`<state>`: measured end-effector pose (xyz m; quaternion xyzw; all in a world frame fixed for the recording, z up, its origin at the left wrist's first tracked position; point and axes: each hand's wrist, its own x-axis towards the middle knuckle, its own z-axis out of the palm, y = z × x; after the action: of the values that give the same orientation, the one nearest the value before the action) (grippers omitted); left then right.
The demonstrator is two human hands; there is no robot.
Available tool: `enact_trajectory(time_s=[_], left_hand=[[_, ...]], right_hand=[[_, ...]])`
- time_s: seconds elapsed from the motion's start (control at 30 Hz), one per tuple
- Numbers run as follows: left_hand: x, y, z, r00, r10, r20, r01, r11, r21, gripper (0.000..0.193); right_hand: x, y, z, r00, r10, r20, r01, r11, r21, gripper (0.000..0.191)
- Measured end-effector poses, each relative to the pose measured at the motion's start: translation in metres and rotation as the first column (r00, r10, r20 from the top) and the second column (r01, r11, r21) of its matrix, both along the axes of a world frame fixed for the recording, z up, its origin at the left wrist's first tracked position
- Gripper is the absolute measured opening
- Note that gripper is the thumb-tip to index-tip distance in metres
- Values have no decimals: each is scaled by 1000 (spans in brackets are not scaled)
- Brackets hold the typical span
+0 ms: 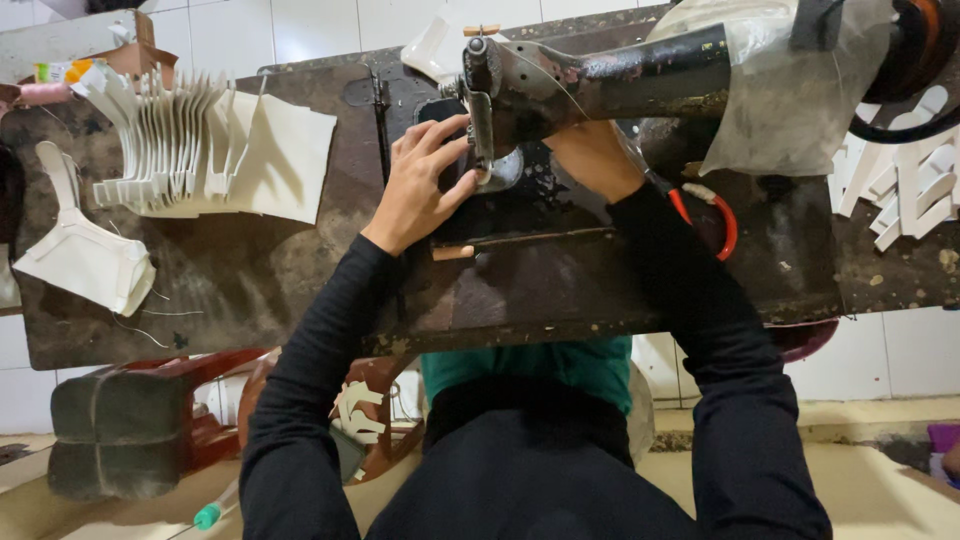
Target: The person sews white shoe upper components on a treadle-powered sewing machine, guiding each piece under the needle, trimming threads with scissors, and placing finished pieces on a growing stack beside the machine while taking new pieces from a pile.
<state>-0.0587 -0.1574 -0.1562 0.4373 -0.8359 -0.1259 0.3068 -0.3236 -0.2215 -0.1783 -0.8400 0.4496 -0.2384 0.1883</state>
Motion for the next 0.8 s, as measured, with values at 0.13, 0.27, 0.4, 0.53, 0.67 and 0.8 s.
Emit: enact_trajectory(time_s=[0.13, 0.27, 0.4, 0.53, 0.67, 0.8], left_hand=[[0, -2, -1, 1000, -4, 18, 4, 1000, -3, 37], [1, -2, 1, 996, 1, 86, 5, 997, -80, 28], [-1, 7, 5, 989, 68, 131, -47, 987, -157, 21], [-8, 16, 7, 984, 128, 125, -103, 976, -191, 23], [-11, 20, 9, 981, 150, 127, -122, 972, -203, 25], [-14, 25, 9, 971, 192, 139, -158, 962, -223, 26]], right_hand=[[0, 4, -3, 871, -60, 487, -48, 977, 207, 33], [-1, 6, -2, 959, 22, 283, -41, 997, 59, 35], [0, 9, -5, 842, -93, 531, -63, 961, 268, 30], [1, 11, -7, 826, -251, 505, -12, 887, 462, 20], [-1, 11, -7, 822, -195, 535, -52, 910, 412, 17], [-4, 10, -10, 816, -196, 544, -62, 906, 420, 16]])
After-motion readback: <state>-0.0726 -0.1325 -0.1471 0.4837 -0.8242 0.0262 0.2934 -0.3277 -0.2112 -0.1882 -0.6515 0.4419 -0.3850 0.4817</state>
